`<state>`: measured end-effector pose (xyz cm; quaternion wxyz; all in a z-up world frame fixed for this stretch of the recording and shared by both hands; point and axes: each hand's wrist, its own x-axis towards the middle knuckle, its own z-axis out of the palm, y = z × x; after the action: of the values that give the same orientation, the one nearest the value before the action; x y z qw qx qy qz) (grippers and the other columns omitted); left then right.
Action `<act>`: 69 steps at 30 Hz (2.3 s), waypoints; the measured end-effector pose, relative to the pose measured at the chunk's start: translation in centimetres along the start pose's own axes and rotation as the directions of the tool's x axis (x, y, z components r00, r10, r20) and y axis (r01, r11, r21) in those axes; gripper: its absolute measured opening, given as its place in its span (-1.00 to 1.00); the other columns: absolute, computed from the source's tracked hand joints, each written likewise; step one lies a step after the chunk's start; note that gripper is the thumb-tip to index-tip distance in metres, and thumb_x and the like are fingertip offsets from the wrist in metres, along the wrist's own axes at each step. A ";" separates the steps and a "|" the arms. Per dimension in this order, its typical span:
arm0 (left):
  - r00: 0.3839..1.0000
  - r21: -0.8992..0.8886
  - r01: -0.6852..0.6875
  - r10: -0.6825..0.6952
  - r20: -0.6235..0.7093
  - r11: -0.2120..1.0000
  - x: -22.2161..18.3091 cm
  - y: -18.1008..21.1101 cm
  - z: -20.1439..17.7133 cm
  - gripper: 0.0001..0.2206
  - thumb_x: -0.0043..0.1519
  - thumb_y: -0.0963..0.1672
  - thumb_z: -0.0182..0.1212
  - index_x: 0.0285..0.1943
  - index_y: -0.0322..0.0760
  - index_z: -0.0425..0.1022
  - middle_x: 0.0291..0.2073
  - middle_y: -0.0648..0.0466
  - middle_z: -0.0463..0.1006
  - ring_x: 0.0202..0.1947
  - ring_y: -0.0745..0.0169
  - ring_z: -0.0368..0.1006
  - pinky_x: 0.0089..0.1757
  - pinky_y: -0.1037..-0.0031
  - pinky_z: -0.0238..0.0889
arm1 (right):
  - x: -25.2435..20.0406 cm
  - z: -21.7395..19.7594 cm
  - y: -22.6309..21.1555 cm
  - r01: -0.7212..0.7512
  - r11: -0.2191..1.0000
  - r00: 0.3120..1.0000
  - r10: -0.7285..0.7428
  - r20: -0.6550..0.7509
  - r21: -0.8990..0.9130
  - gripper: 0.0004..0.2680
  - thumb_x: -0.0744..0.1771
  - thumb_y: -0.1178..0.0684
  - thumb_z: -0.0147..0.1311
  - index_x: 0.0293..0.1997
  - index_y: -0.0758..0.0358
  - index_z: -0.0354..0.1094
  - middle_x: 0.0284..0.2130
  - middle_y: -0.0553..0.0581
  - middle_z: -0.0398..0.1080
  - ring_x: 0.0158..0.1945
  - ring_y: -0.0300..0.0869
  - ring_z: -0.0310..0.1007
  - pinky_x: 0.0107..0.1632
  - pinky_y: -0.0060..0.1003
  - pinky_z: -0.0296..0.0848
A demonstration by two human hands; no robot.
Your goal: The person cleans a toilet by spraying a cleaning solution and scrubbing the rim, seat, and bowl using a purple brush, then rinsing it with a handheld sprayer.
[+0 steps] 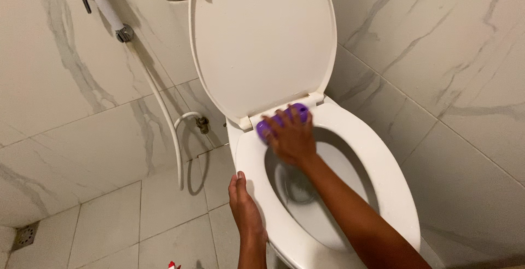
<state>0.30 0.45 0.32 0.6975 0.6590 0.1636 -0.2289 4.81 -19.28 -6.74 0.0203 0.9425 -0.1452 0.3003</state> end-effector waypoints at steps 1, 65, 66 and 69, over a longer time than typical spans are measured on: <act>1.000 -0.060 -0.010 0.010 0.008 0.998 0.2 -0.2 0.0 -0.32 0.22 0.12 -0.07 0.57 -0.03 0.13 0.54 0.19 0.21 0.55 0.25 0.04 0.40 0.27 -0.09 | 0.5 -0.5 0.6 -0.169 0.986 0.982 0.168 0.091 0.002 -0.61 0.39 -0.25 -0.26 0.42 -0.25 0.17 0.32 0.09 0.24 0.46 0.18 -0.01 0.31 0.47 -0.09; 0.995 -0.465 0.103 -0.092 0.046 0.880 -0.8 1.2 0.0 -0.31 0.24 0.15 -0.21 0.49 -0.21 0.31 0.33 0.02 0.47 0.27 0.07 0.40 0.19 0.24 0.24 | 3.6 -4.6 -8.2 -0.099 0.987 0.857 0.021 0.515 0.126 -0.55 0.40 -0.32 -0.39 0.53 -0.36 -0.04 0.22 0.10 0.28 0.28 0.08 0.11 0.16 0.14 0.06; 0.995 -0.469 0.103 -0.092 0.046 0.877 -0.1 0.8 0.1 -0.31 0.24 0.15 -0.21 0.49 -0.21 0.31 0.33 0.02 0.47 0.27 0.07 0.40 0.19 0.24 0.24 | 4.0 -4.3 -7.5 -0.095 0.988 0.858 0.017 0.514 0.125 -0.55 0.40 -0.32 -0.39 0.53 -0.36 -0.04 0.22 0.10 0.28 0.28 0.08 0.11 0.16 0.14 0.06; 0.997 -0.521 0.081 -0.074 0.034 0.850 0.6 0.3 -0.1 -0.38 0.27 0.14 -0.19 0.37 -0.25 0.40 0.20 -0.01 0.54 0.16 0.08 0.43 0.14 0.29 0.23 | 4.2 -4.5 -7.4 -0.213 0.977 0.851 0.197 0.488 -0.023 -0.52 0.42 -0.33 -0.45 0.61 -0.30 -0.24 0.21 0.26 0.27 0.22 0.18 0.19 0.04 0.19 0.16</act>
<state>0.96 0.45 0.20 0.8411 0.4368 0.2417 -0.2080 7.70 -12.74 -0.25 -0.0642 0.9670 -0.2403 0.0560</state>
